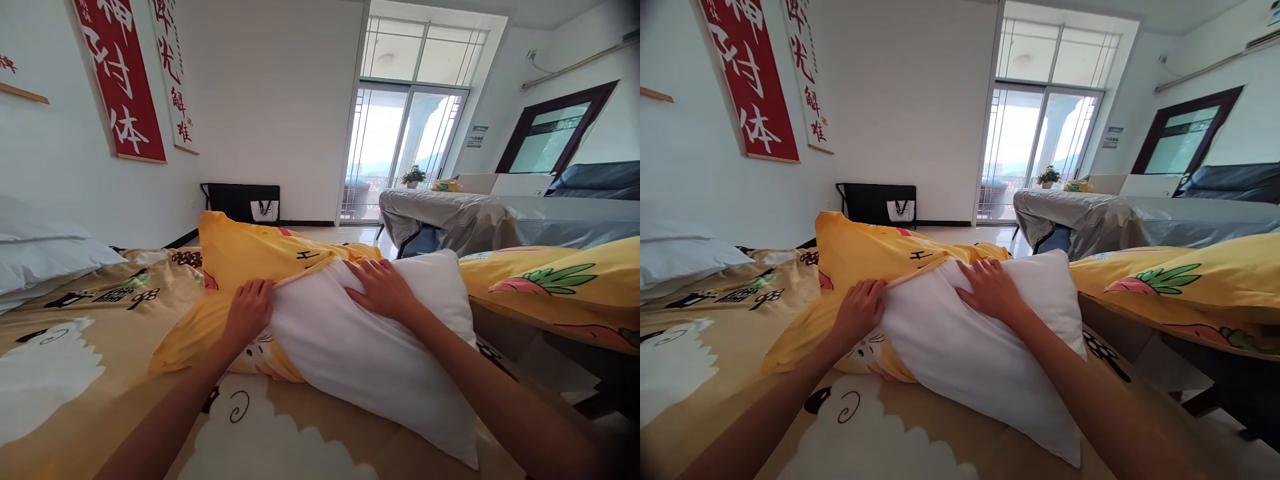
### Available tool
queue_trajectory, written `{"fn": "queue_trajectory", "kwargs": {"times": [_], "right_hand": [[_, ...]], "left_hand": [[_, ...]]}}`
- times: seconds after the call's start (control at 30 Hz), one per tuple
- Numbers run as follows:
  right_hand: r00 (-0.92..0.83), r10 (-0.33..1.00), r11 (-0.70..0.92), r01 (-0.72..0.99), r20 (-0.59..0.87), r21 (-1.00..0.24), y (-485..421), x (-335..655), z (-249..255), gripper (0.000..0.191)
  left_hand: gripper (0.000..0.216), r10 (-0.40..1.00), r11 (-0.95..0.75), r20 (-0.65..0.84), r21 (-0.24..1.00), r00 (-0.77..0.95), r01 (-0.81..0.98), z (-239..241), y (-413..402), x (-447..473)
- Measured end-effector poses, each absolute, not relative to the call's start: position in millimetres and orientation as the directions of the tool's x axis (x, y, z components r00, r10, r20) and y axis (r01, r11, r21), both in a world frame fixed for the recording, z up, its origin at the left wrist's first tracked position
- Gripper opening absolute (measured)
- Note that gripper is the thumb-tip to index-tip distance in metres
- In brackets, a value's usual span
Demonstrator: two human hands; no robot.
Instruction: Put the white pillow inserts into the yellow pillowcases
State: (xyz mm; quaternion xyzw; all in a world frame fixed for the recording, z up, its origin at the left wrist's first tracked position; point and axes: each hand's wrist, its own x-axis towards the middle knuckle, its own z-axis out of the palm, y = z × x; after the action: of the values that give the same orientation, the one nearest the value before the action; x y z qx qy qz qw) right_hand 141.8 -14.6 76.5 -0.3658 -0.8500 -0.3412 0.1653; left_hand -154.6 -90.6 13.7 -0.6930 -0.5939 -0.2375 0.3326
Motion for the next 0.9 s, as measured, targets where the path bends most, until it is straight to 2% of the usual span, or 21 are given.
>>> {"fn": "queue_trajectory", "kwargs": {"times": [0.07, 0.13, 0.2, 0.27, 0.37, 0.5, 0.7, 0.8, 0.9], "right_hand": [[-0.648, 0.533, 0.481, 0.761, 0.545, 0.435, -6, 139, 73, 0.059], [-0.613, 0.557, 0.46, 0.79, 0.561, 0.406, 3, 136, 69, 0.057], [-0.575, 0.579, 0.439, 0.818, 0.579, 0.373, 12, 133, 65, 0.056], [-0.537, 0.597, 0.418, 0.843, 0.597, 0.339, 19, 131, 61, 0.056], [-0.504, 0.6, 0.402, 0.862, 0.622, 0.31, 22, 126, 49, 0.057], [-0.635, 0.543, 0.536, 0.766, 0.55, 0.355, 2, 124, -1, 0.063], [-0.724, 0.504, 0.607, 0.685, 0.47, 0.404, -60, 149, -89, 0.083], [-0.72, 0.499, 0.571, 0.692, 0.482, 0.441, -71, 162, -103, 0.072], [-0.731, 0.41, 0.523, 0.679, 0.546, 0.516, -56, 167, -104, 0.062]], "left_hand": [[0.027, 0.655, -0.02, 0.748, -0.13, 0.111, 0.991, -1, -93, -171], [0.025, 0.621, -0.036, 0.773, -0.139, 0.131, 0.99, -13, -96, -176], [0.023, 0.604, -0.152, 0.747, -0.233, 0.277, 0.96, -23, -99, -169], [0.02, 0.614, -0.313, 0.654, -0.312, 0.442, 0.897, -30, -99, -156], [0.023, 0.67, -0.431, 0.551, -0.256, 0.497, 0.865, -36, -92, -138], [0.036, 0.746, -0.411, 0.529, -0.111, 0.404, 0.905, -44, -77, -131], [0.043, 0.798, -0.446, 0.441, -0.027, 0.411, 0.895, -60, -71, -129], [0.048, 0.827, -0.434, 0.372, -0.053, 0.421, 0.899, -63, -77, -119], [0.044, 0.832, -0.443, 0.316, -0.118, 0.457, 0.889, -66, -87, -102]]}}
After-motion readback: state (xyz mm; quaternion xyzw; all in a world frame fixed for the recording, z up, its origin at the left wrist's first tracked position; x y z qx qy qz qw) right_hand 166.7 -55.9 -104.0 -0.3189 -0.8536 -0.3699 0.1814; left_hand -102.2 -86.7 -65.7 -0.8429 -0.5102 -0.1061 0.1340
